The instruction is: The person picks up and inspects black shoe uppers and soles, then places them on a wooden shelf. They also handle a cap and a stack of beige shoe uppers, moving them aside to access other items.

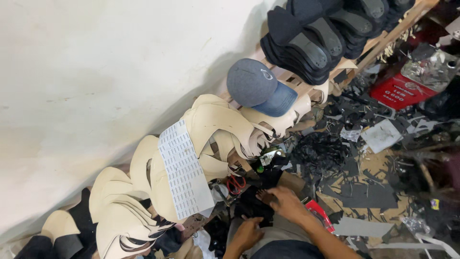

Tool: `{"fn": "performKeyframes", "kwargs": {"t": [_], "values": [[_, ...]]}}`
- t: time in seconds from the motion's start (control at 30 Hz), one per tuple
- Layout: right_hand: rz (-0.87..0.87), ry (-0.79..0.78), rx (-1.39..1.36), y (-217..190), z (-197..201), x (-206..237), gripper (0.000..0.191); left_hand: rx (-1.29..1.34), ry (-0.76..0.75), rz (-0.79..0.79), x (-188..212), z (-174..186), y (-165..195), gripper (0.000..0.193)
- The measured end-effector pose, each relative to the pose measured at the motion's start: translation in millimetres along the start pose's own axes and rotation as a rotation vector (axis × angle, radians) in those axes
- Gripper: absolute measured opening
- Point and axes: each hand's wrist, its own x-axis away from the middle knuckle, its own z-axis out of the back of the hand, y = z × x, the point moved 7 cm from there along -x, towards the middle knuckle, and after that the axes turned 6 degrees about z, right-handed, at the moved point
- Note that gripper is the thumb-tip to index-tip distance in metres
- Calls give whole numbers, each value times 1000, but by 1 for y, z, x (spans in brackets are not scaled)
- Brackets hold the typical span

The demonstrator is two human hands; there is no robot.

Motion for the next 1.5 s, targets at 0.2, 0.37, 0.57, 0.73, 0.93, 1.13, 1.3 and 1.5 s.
{"fn": "performKeyframes", "kwargs": {"t": [0.2,0.37,0.57,0.73,0.93,1.13,1.3,1.5], "values": [[-310,-576,263,61,-91,56,70,29,103,282,0,-28,-82,55],[-541,-781,265,84,-143,72,78,-76,127,378,5,-53,-124,58],[-585,-562,476,122,-218,87,74,-224,136,368,8,-114,-198,64],[-639,-310,604,161,-261,81,64,-330,172,91,-6,-137,-252,68],[-688,-217,490,211,-285,45,69,-393,197,77,-73,-155,-297,59],[-547,-115,428,247,-290,-9,53,-439,323,52,-139,-160,-332,56],[-336,-34,381,245,-305,-33,41,-407,423,-53,-182,-150,-352,36],[-8,63,470,226,-328,-44,33,-278,740,-190,-179,-145,-367,21]]}}
